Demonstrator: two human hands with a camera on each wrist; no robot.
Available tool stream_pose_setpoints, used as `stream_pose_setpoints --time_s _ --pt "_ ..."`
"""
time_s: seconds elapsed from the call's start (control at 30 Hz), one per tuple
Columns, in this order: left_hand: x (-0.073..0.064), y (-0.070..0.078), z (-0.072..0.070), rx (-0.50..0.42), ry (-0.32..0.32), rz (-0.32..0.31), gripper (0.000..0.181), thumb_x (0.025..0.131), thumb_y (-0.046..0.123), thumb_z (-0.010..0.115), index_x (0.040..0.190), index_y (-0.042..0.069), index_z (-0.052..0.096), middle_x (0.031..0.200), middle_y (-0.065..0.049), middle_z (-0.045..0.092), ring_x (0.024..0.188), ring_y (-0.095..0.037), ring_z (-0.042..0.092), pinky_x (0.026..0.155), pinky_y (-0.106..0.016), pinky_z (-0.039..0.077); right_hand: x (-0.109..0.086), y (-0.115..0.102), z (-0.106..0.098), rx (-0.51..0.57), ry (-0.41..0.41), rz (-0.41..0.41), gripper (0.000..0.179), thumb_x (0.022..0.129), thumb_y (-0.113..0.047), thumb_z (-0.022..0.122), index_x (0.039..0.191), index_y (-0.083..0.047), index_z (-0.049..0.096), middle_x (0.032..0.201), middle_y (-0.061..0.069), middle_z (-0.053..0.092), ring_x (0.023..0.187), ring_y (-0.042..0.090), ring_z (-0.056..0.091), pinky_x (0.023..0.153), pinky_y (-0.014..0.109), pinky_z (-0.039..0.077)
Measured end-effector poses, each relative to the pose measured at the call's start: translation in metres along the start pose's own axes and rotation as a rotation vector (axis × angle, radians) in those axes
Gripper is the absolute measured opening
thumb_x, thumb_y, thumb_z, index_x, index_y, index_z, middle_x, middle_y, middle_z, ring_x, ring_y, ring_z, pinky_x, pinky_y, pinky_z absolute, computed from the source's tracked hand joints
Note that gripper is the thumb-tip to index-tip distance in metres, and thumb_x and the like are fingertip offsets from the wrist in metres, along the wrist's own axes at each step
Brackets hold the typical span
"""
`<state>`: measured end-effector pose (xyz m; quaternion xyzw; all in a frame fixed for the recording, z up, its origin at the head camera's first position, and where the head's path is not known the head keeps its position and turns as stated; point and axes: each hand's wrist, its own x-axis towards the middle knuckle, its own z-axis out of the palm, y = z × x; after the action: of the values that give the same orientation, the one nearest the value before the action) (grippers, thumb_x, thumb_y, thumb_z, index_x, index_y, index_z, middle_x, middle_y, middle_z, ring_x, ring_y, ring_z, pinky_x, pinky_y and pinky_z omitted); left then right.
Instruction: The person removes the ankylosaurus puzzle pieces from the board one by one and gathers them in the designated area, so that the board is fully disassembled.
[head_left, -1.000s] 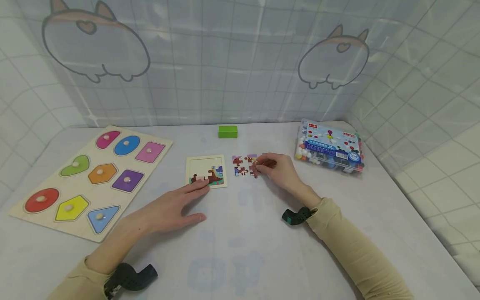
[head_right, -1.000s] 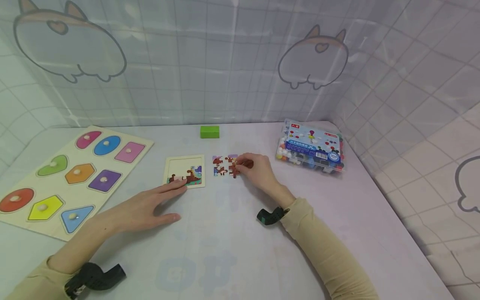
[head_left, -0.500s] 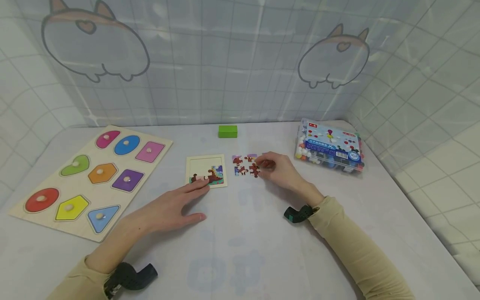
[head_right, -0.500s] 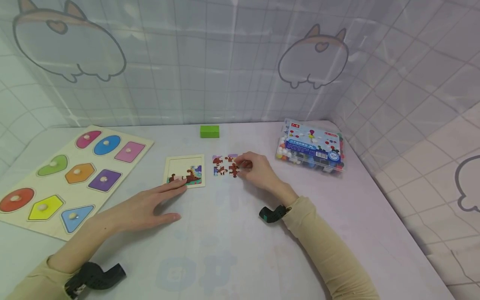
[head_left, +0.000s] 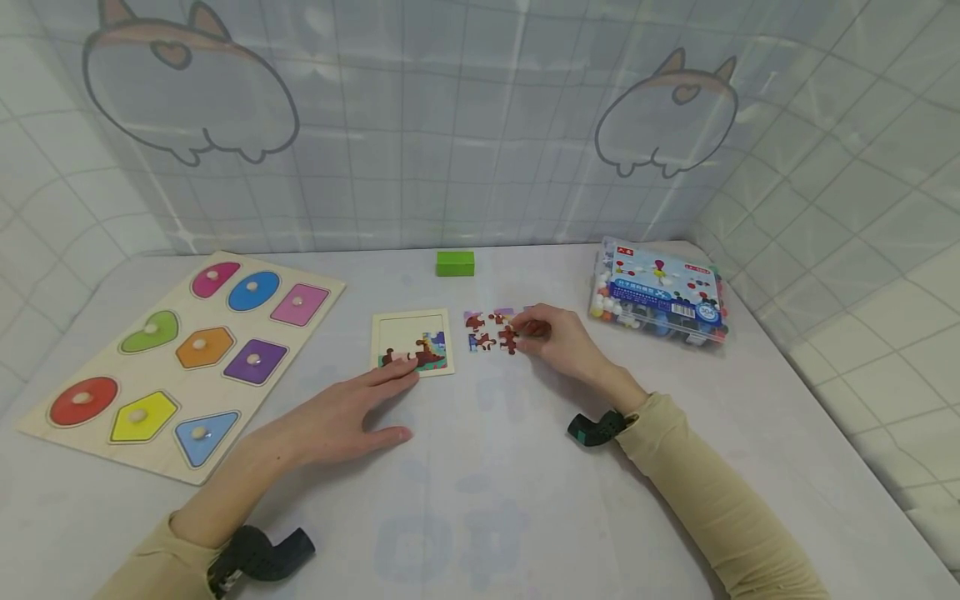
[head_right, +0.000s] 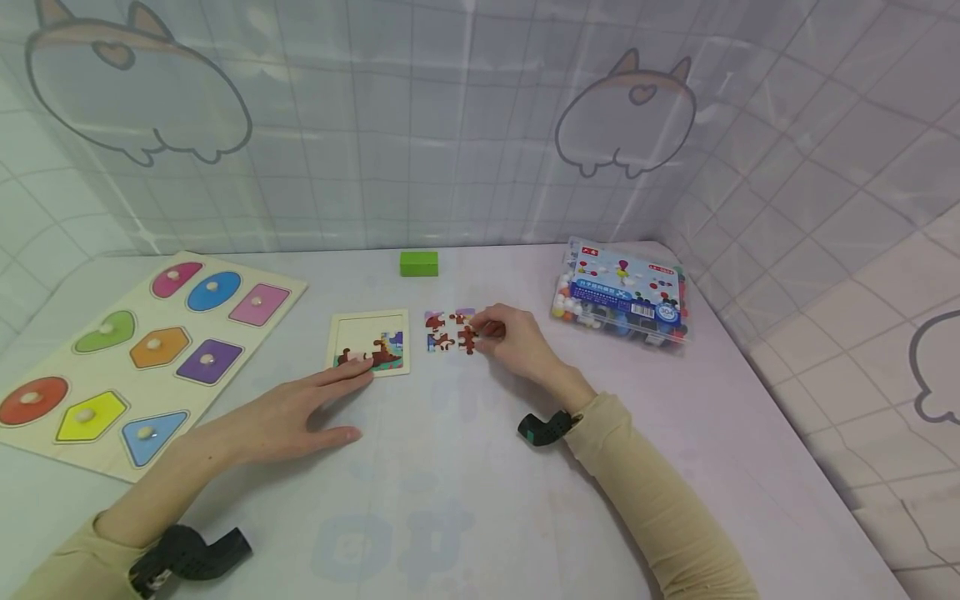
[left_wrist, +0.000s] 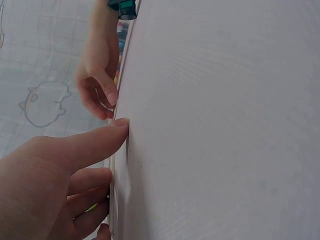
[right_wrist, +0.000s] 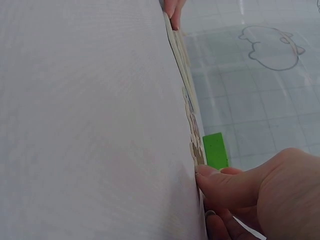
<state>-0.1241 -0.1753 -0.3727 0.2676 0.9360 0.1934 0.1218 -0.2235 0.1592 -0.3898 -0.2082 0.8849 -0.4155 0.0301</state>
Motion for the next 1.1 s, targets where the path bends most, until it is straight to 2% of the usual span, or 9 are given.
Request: stream_pose_setpoints --time_s 0.83,1.1 --pt "-0.0006 -0.0015 0.0009 -0.004 0.008 0.01 0.075 0.092 0.049 0.067 0.154 0.016 0.041 0.164 -0.005 0.03 0.147 -0.033 0.034 0.113 -0.055 0.038 -0.0001 0.0019 0.0008 0.015 0.006 -0.028 0.026 0.089 -0.001 0.072 0.114 -0.004 0.071 0.107 0.008 0.07 0.098 0.022 0.066 0.089 0.036 0.055" --pt "-0.0008 -0.0008 0.0009 0.023 0.029 0.007 0.073 0.092 0.051 0.066 0.153 0.016 0.043 0.162 -0.006 0.035 0.146 -0.032 0.036 0.113 -0.055 0.038 -0.0012 -0.0002 0.0006 0.007 0.036 -0.018 0.022 0.092 -0.005 0.07 0.114 -0.007 0.072 0.106 0.006 0.07 0.093 0.019 0.065 0.084 0.032 0.054"
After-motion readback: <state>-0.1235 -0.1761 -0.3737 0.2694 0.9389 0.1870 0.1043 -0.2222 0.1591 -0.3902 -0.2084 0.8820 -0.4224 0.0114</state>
